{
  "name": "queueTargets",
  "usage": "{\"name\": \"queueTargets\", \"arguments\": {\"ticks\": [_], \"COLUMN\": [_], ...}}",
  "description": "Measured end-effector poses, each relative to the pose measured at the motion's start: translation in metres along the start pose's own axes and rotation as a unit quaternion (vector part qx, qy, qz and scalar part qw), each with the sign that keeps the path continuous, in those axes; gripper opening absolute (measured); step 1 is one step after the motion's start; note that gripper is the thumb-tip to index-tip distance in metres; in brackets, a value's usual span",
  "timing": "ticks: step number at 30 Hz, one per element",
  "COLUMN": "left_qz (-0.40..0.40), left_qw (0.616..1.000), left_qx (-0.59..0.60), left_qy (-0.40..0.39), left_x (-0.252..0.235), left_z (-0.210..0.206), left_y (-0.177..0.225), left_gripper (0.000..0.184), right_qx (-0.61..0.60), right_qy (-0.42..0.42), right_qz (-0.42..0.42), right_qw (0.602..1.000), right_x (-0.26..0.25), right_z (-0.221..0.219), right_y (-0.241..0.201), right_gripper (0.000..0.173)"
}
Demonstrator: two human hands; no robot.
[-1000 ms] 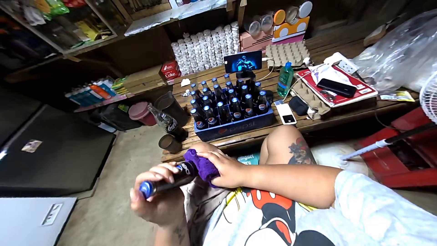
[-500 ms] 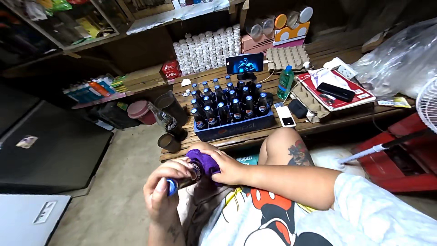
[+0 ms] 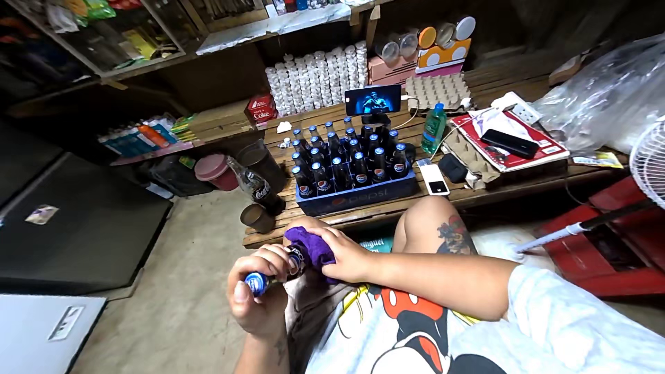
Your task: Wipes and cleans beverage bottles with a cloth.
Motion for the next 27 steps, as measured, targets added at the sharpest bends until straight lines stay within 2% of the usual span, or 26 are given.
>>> {"name": "queueTargets", "arguments": {"ticks": [2,6,9,11,16,21,27], "left_qz": [-0.002,-0.002,-0.01,-0.019,-0.007,-0.012,-0.029], "left_qw": [1.0,1.0,0.999,0.998,0.993,0.991,0.987], "left_qx": [-0.009,-0.024,-0.041,-0.063,-0.119,-0.132,-0.16], "left_qy": [-0.007,-0.016,-0.012,-0.01,0.002,0.009,0.002], "left_x": [0.0,0.001,0.001,-0.001,-0.001,0.003,0.007], "left_z": [-0.001,-0.007,-0.007,-0.006,-0.008,-0.012,-0.015], "left_y": [0.0,0.0,0.0,-0.001,0.002,0.002,0.004], "left_gripper": [0.033,0.03,0.032,0.033,0.039,0.04,0.04], "right_qx": [-0.017,-0.048,-0.019,0.008,0.062,0.099,0.064], "right_qy": [0.005,0.05,0.113,0.136,0.154,0.161,0.161], "right_qz": [0.026,0.14,0.268,0.323,0.385,0.41,0.436], "right_qw": [0.999,0.988,0.957,0.937,0.908,0.892,0.883], "right_x": [0.002,0.01,0.016,0.019,0.027,0.031,0.033], "right_z": [0.0,-0.001,-0.004,-0.006,-0.01,-0.011,-0.011], "right_y": [-0.003,-0.016,-0.022,-0.027,-0.035,-0.041,-0.045], "right_gripper": [0.085,0.085,0.079,0.077,0.076,0.072,0.067]}}
Point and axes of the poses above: each hand's wrist, its own x-axis away from the middle knuckle, its own z-axis out of the back of the hand, y = z × x, the point moved 2 cm from there along -x, towards the middle knuckle, and after that the axes turned 9 degrees about -y, right-handed, at the moved point
